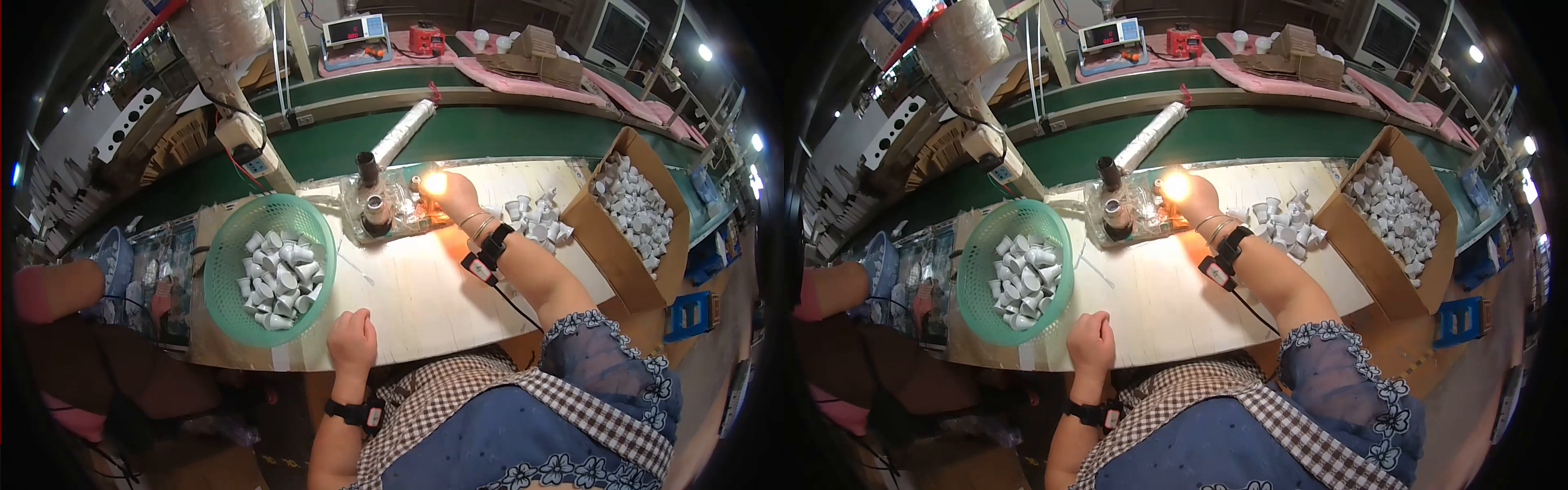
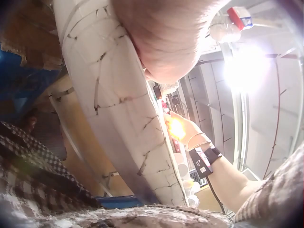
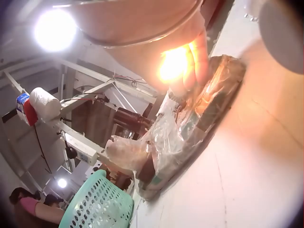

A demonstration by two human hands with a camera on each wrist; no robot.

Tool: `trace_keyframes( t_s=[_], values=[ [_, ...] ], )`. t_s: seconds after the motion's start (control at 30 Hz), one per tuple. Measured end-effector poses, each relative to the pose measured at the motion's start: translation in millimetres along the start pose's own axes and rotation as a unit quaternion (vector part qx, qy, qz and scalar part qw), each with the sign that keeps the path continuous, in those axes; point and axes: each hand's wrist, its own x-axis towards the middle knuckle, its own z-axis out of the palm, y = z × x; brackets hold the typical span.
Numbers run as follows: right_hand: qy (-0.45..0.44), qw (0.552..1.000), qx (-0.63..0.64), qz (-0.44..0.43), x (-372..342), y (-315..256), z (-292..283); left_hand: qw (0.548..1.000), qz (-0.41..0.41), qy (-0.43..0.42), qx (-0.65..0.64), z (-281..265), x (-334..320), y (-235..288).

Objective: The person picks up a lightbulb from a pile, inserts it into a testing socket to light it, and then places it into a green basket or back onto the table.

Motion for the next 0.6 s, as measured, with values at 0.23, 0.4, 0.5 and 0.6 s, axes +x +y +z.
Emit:
trace_keyframes(
  t_s=[0.23,0.4,0.5,0.6],
  values=[
    [0.003,1.0,-0.019,0.022,2.4,5.3,5.0,1.0,0.011,0.022,-0.002,0.4,0.7,1.8],
    [0.055,0.998,0.007,0.028,-6.9,-32.6,0.0,1.0,0.022,0.017,0.015,1.8,0.0,-1.3],
    [-0.079,0.958,0.275,0.023,-22.5,-99.0,1.1,1.0,0.01,0.019,0.008,3.9,-1.1,-1.0],
    [-0.204,0.875,0.44,0.007,-27.4,-157.9,17.6,0.999,0.02,0.027,-0.001,3.7,-0.5,-2.0]
  ],
)
